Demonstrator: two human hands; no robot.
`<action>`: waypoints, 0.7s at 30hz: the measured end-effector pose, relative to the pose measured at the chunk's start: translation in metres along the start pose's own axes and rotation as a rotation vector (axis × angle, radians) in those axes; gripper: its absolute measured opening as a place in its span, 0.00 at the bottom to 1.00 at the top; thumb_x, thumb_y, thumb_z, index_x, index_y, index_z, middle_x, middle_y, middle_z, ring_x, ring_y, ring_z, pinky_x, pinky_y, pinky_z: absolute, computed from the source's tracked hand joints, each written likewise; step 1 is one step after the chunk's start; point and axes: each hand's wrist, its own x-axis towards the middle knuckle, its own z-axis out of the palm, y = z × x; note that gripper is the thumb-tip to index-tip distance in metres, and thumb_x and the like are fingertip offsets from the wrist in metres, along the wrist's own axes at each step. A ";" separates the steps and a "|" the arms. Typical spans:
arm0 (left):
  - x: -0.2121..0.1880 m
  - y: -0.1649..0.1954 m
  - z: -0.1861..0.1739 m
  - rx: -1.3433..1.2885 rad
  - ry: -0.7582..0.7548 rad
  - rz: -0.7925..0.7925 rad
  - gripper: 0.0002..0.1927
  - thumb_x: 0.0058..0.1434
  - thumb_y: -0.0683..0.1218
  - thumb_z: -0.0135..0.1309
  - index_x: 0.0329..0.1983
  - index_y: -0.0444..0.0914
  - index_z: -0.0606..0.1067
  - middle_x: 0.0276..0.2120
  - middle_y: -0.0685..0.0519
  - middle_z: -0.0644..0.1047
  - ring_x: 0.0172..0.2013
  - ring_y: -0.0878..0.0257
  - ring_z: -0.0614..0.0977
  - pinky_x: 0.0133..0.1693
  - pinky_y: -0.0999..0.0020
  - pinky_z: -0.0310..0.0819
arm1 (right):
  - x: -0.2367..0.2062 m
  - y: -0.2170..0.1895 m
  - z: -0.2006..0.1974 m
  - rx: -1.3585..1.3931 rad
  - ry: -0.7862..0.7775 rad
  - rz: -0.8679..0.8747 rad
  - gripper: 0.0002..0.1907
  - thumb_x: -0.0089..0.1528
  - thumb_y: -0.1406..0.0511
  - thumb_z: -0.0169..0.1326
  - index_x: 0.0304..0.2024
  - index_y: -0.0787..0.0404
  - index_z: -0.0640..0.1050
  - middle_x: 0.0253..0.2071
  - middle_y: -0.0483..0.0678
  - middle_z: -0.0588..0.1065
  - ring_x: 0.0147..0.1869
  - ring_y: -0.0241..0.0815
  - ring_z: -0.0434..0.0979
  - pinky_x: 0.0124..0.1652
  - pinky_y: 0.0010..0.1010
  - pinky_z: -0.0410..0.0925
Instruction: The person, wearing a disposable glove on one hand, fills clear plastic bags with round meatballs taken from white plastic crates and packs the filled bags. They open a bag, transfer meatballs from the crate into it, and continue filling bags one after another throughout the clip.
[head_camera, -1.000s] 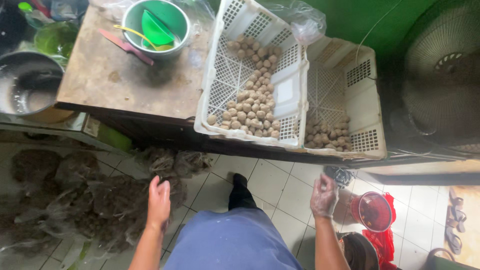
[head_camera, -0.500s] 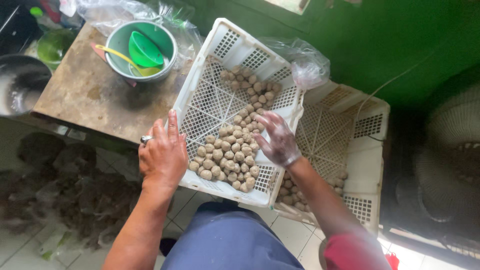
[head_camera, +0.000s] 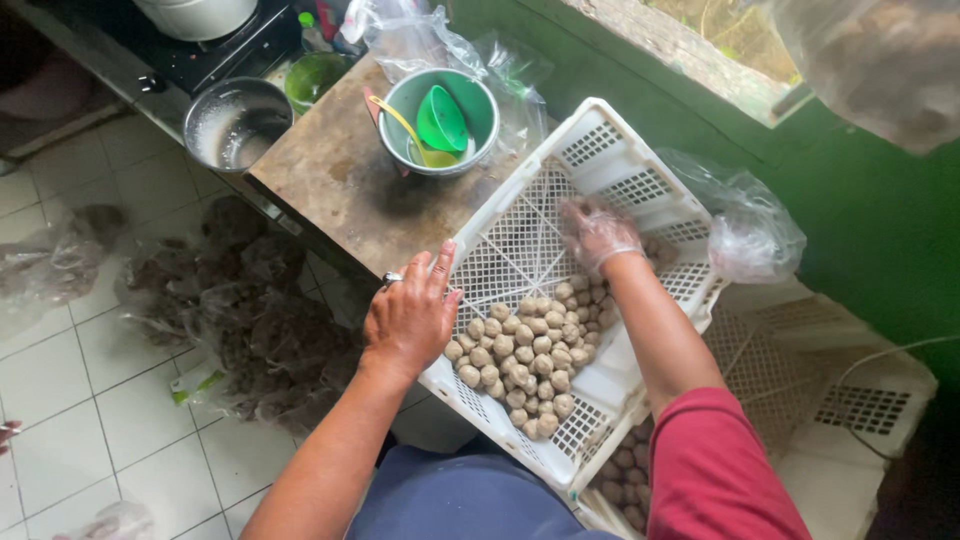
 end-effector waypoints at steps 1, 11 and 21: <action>0.000 -0.001 0.000 -0.003 0.024 0.004 0.37 0.62 0.57 0.55 0.73 0.44 0.62 0.58 0.44 0.72 0.46 0.50 0.82 0.43 0.58 0.78 | -0.002 0.002 0.002 0.012 0.000 0.024 0.35 0.64 0.49 0.52 0.73 0.39 0.59 0.75 0.53 0.53 0.77 0.57 0.52 0.69 0.53 0.53; -0.005 -0.010 0.004 -0.161 -0.018 -0.058 0.33 0.65 0.55 0.53 0.74 0.50 0.63 0.58 0.46 0.72 0.47 0.50 0.80 0.46 0.52 0.74 | -0.036 -0.014 0.021 0.119 -0.149 0.451 0.50 0.58 0.43 0.56 0.78 0.42 0.52 0.72 0.58 0.62 0.72 0.58 0.65 0.66 0.50 0.62; -0.014 -0.020 0.005 -0.385 0.252 0.121 0.25 0.62 0.53 0.55 0.62 0.40 0.74 0.61 0.42 0.72 0.63 0.48 0.71 0.62 0.48 0.58 | -0.070 -0.088 0.039 0.225 -0.187 0.565 0.50 0.58 0.34 0.49 0.75 0.51 0.59 0.70 0.65 0.64 0.72 0.62 0.66 0.68 0.46 0.61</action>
